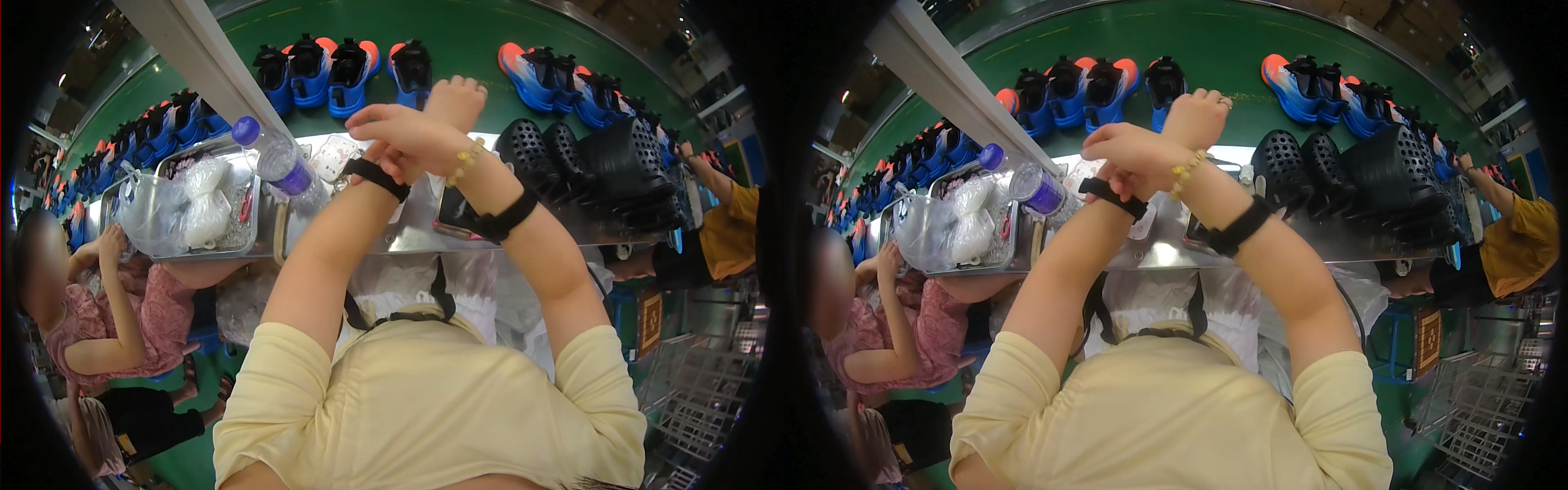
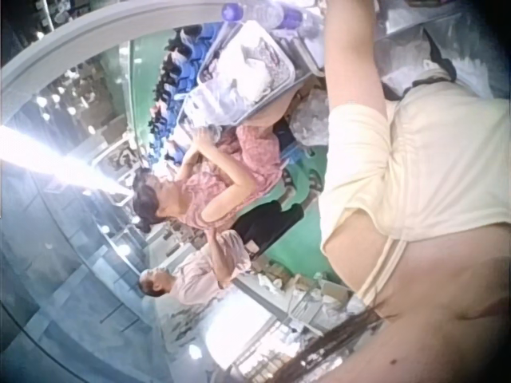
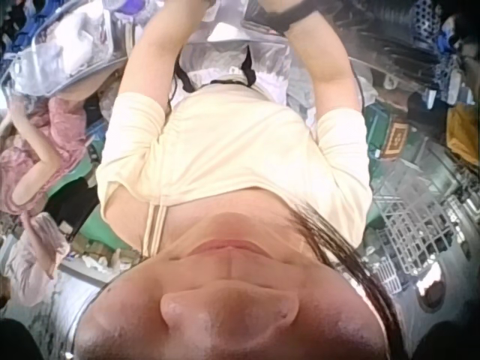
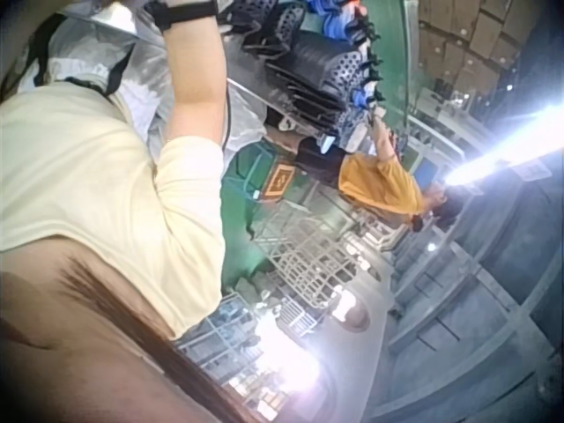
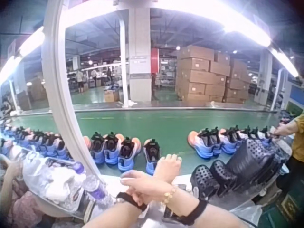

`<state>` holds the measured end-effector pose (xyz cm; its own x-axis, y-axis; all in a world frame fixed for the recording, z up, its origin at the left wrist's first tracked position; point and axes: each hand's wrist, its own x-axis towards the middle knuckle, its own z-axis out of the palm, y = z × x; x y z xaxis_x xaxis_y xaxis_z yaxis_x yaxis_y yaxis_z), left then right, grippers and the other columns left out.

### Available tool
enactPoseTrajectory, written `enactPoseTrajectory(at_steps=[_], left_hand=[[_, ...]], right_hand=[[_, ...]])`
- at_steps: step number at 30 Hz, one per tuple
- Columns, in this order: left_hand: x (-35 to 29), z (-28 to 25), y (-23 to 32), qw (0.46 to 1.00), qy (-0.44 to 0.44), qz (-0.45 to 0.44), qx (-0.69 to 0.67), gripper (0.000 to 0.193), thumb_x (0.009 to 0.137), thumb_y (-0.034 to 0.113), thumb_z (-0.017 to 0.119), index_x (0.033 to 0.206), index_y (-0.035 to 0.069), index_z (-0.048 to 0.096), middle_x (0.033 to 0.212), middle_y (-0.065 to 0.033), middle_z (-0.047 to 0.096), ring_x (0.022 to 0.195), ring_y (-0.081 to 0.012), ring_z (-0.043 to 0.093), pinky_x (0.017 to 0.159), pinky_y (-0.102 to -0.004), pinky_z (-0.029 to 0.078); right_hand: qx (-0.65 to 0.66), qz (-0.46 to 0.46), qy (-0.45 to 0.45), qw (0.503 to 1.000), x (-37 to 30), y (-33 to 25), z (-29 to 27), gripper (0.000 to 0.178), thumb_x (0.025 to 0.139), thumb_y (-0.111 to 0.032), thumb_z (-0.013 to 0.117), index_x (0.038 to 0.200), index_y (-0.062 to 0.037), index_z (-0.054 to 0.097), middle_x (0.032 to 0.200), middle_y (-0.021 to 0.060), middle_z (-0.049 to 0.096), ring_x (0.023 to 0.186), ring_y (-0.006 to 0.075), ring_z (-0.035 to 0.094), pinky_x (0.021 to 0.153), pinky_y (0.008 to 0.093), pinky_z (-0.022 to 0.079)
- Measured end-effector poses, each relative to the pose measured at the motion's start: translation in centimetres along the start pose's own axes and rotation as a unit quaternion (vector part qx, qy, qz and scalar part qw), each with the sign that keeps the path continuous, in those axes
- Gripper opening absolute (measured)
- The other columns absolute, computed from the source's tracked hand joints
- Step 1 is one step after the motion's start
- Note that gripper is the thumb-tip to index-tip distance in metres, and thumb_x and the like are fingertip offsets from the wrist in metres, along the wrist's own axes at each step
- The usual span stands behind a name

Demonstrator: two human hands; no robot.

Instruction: Inspecting or assembling footwear on a factory production line.

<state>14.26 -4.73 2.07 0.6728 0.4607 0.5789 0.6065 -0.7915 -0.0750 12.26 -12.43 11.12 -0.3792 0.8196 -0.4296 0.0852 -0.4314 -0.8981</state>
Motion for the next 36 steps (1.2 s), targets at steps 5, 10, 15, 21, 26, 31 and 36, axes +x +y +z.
enactPoseTrajectory(at_steps=[5, 10, 15, 21, 26, 31, 36], left_hand=[[0.5, -1.8, -3.8, 0.966, 0.016, -0.159, -0.201, 0.016, 0.082, 0.014, 0.056, 0.091, 0.005, 0.065, 0.082, -0.0099, 0.067, 0.078, -0.0252, 0.066, 0.067, -0.0379, 0.052], [1.8, -2.7, -5.5, 0.803, 0.054, -0.291, -0.517, 0.020, 0.083, 0.017, 0.059, 0.092, 0.001, 0.065, 0.082, -0.0122, 0.067, 0.071, -0.0259, 0.066, 0.071, -0.0346, 0.054], [2.1, -3.8, -5.5, 0.473, 0.032, -0.376, -0.796, 0.021, 0.088, 0.019, 0.058, 0.095, -0.001, 0.062, 0.086, -0.0081, 0.063, 0.077, -0.0194, 0.063, 0.071, -0.0309, 0.054], [1.8, -3.5, -5.9, 0.370, 0.065, -0.403, -0.834, 0.015, 0.088, 0.017, 0.060, 0.092, 0.003, 0.062, 0.081, -0.0054, 0.063, 0.071, -0.0161, 0.061, 0.066, -0.0278, 0.053], [1.6, -2.2, -2.9, 0.923, 0.053, -0.191, -0.331, 0.018, 0.084, 0.020, 0.055, 0.088, 0.005, 0.065, 0.079, -0.0152, 0.066, 0.075, -0.0335, 0.065, 0.068, -0.0414, 0.052], [1.6, -0.1, -1.3, 0.987, -0.015, -0.085, -0.133, 0.013, 0.084, 0.015, 0.056, 0.088, 0.004, 0.062, 0.078, -0.0118, 0.065, 0.075, -0.0287, 0.066, 0.066, -0.0381, 0.053], [0.9, -0.6, 0.6, 0.993, -0.104, 0.033, -0.041, 0.012, 0.081, 0.012, 0.058, 0.091, 0.006, 0.062, 0.084, -0.0087, 0.067, 0.081, -0.0245, 0.067, 0.065, -0.0337, 0.055]], right_hand=[[-0.005, -0.062, 0.012, 0.998, -4.3, 2.0, 0.1, 0.036, 0.091, -0.030, 0.057, 0.115, -0.0037, 0.049, 0.078, 0.0094, 0.059, 0.041, 0.0090, 0.044, 0.038, 0.0225, 0.035], [0.012, -0.091, 0.062, 0.994, -4.4, 4.6, 0.1, 0.028, 0.096, -0.032, 0.046, 0.090, -0.0053, 0.046, 0.071, 0.0089, 0.059, 0.036, 0.0085, 0.038, 0.034, 0.0214, 0.031], [0.060, -0.207, 0.100, 0.971, -2.0, 9.4, -0.8, 0.031, 0.100, -0.033, 0.037, 0.093, -0.0055, 0.049, 0.070, 0.0050, 0.059, 0.040, 0.0065, 0.042, 0.038, 0.0212, 0.035], [0.028, -0.242, 0.076, 0.967, -3.3, 7.8, 0.8, 0.020, 0.098, -0.025, 0.046, 0.093, -0.0061, 0.051, 0.069, 0.0033, 0.063, 0.048, 0.0045, 0.049, 0.041, 0.0191, 0.038], [0.030, -0.139, 0.103, 0.984, -4.1, 2.0, 0.8, 0.023, 0.091, -0.025, 0.056, 0.097, -0.0040, 0.049, 0.068, 0.0092, 0.061, 0.043, 0.0090, 0.049, 0.040, 0.0225, 0.040], [0.090, -0.098, 0.080, 0.988, -0.9, -0.1, -0.5, 0.032, 0.089, -0.023, 0.059, 0.108, -0.0012, 0.046, 0.073, 0.0139, 0.058, 0.044, 0.0155, 0.052, 0.048, 0.0294, 0.049], [0.101, 0.018, 0.085, 0.991, 0.8, -1.0, -1.3, 0.036, 0.087, -0.025, 0.061, 0.110, 0.0000, 0.048, 0.085, 0.0187, 0.059, 0.064, 0.0251, 0.064, 0.063, 0.0334, 0.057]])
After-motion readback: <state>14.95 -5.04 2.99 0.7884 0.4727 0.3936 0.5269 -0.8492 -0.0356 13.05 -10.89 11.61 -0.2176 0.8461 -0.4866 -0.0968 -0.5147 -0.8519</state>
